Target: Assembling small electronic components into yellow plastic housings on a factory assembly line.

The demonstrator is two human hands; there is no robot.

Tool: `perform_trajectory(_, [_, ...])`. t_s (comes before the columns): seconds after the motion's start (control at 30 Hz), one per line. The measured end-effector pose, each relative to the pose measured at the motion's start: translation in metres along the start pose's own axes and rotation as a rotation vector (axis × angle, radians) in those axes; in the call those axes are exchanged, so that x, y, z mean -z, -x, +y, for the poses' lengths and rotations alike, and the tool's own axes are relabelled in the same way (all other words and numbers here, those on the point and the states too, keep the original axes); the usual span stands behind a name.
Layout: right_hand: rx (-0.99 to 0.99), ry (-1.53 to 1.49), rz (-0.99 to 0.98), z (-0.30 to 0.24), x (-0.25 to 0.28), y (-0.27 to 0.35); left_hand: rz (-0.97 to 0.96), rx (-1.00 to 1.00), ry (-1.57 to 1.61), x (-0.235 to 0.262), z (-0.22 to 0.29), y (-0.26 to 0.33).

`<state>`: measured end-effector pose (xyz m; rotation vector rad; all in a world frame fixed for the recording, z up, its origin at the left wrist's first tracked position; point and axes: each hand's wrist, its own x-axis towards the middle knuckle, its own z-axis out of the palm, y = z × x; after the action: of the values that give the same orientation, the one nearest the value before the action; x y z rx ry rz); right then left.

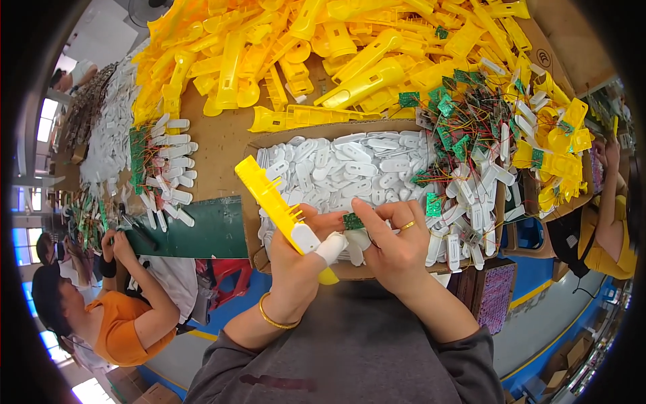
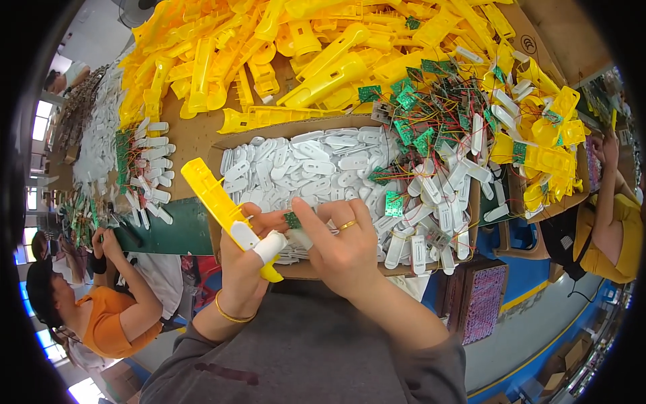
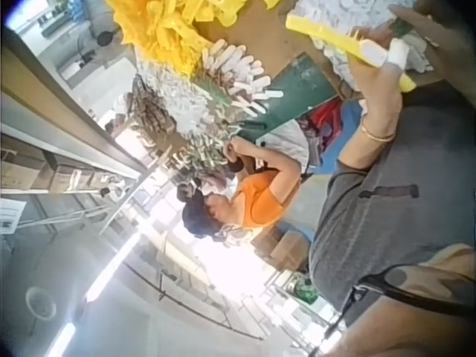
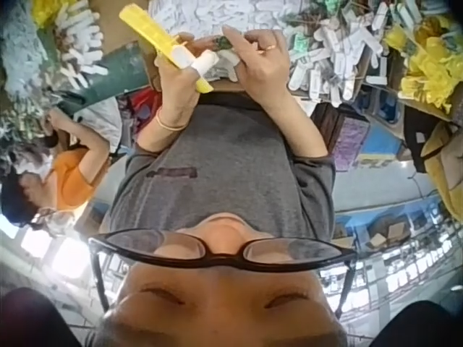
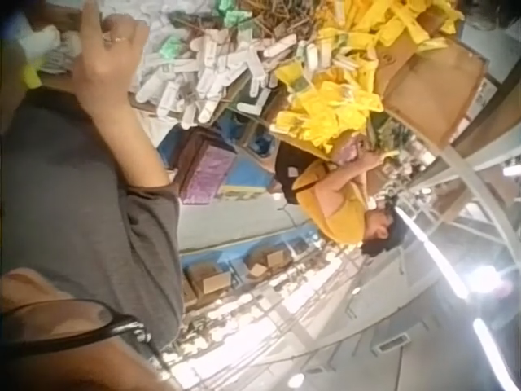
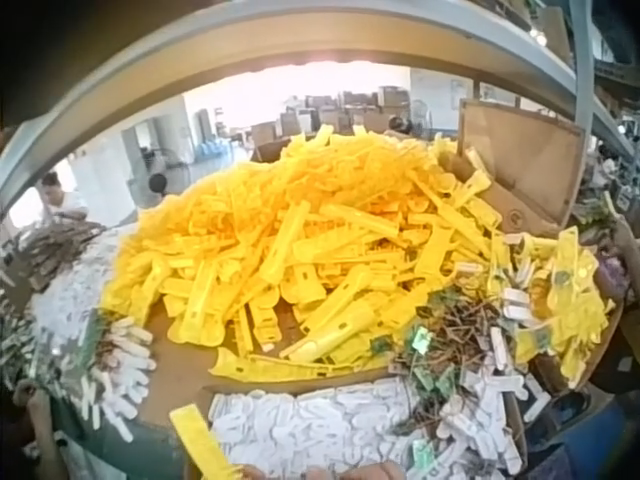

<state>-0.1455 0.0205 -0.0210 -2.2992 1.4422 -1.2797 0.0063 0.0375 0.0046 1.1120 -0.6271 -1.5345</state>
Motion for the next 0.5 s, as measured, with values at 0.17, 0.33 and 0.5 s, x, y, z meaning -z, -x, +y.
perform_trajectory(0.17, [0.021, -0.065, -0.077, -0.006, 0.001, 0.0, 0.048, 0.002, -0.052, 0.011, -0.011, -0.01])
perform_trajectory(0.33, [0.028, -0.193, -0.091, -0.003, 0.014, -0.01, -0.117, 0.123, 0.147, 0.019, -0.004, -0.019])
perform_trajectory(0.5, [-0.075, -0.413, -0.119, -0.014, 0.015, -0.019, -0.215, 0.29, 0.427, 0.026, -0.011, -0.026])
